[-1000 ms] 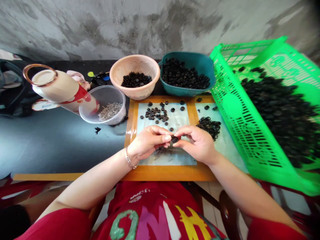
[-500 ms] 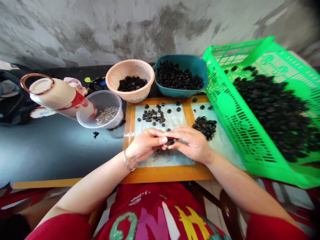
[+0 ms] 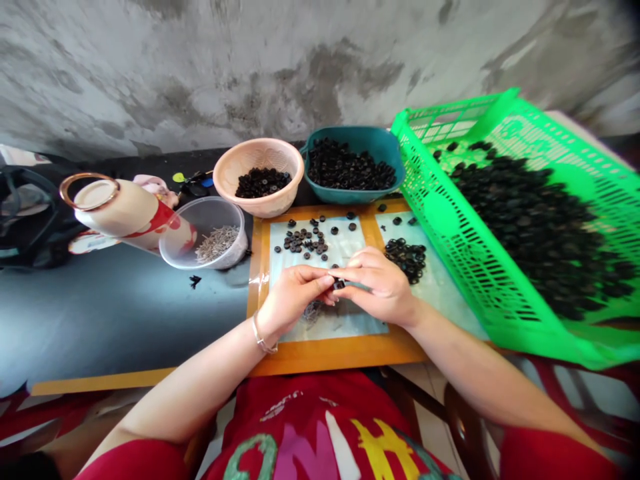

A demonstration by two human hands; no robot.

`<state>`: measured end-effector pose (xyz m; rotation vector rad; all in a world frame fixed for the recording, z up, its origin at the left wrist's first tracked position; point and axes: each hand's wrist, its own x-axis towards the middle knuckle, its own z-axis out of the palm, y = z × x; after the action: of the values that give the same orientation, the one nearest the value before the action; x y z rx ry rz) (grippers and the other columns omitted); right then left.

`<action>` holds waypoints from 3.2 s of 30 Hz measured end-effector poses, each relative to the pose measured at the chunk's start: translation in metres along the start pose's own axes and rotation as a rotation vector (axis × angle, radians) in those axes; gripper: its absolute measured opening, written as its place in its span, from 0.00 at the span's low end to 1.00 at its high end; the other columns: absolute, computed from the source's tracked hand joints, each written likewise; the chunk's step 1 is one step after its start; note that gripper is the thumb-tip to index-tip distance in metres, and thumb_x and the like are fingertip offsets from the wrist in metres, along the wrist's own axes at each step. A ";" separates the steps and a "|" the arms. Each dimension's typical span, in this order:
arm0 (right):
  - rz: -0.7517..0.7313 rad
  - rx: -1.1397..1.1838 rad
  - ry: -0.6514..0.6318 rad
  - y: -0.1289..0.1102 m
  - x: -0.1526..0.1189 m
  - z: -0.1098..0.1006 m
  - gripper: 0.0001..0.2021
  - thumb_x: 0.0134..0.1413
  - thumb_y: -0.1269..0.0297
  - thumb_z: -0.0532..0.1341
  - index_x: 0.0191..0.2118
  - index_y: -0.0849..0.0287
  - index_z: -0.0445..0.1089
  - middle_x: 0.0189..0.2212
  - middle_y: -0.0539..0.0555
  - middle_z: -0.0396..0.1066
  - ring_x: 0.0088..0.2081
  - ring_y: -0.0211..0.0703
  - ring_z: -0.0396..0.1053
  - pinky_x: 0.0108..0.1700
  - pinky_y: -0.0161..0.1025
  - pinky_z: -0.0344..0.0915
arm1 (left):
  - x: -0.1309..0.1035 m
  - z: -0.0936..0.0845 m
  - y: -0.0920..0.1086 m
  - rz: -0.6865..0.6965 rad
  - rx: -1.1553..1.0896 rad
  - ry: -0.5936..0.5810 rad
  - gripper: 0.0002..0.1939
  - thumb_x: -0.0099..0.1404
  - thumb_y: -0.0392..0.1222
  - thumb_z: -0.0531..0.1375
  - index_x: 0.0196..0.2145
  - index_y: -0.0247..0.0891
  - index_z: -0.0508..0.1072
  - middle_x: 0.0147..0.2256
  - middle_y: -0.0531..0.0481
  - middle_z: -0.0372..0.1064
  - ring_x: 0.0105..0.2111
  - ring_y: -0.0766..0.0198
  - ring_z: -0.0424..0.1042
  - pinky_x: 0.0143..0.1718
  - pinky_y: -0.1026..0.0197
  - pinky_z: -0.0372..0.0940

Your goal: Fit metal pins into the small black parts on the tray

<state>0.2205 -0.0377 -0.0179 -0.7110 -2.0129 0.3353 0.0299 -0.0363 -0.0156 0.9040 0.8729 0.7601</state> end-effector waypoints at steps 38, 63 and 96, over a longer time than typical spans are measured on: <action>0.454 0.316 0.494 0.009 0.002 -0.022 0.11 0.57 0.56 0.65 0.44 0.51 0.75 0.38 0.52 0.74 0.37 0.42 0.71 0.41 0.42 0.69 | 0.017 -0.030 0.010 0.435 0.417 0.212 0.21 0.60 0.45 0.65 0.49 0.34 0.73 0.41 0.42 0.75 0.37 0.61 0.75 0.42 0.57 0.71; 0.085 -0.362 -0.617 0.002 0.001 0.024 0.11 0.64 0.63 0.59 0.35 0.61 0.76 0.35 0.58 0.71 0.37 0.45 0.65 0.39 0.41 0.62 | 0.029 -0.060 0.012 0.504 1.334 0.231 0.15 0.62 0.31 0.56 0.45 0.34 0.76 0.43 0.41 0.70 0.46 0.54 0.71 0.56 0.52 0.64; 0.706 0.297 -0.278 0.015 0.014 0.022 0.06 0.59 0.62 0.61 0.38 0.59 0.72 0.29 0.50 0.76 0.27 0.38 0.72 0.31 0.36 0.67 | 0.017 -0.028 0.015 0.152 0.319 0.108 0.14 0.52 0.40 0.69 0.36 0.32 0.74 0.29 0.49 0.75 0.28 0.66 0.75 0.33 0.62 0.70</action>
<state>0.2015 -0.0159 -0.0274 -1.2168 -1.8392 1.1728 0.0095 -0.0062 -0.0170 1.2313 1.0475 0.8199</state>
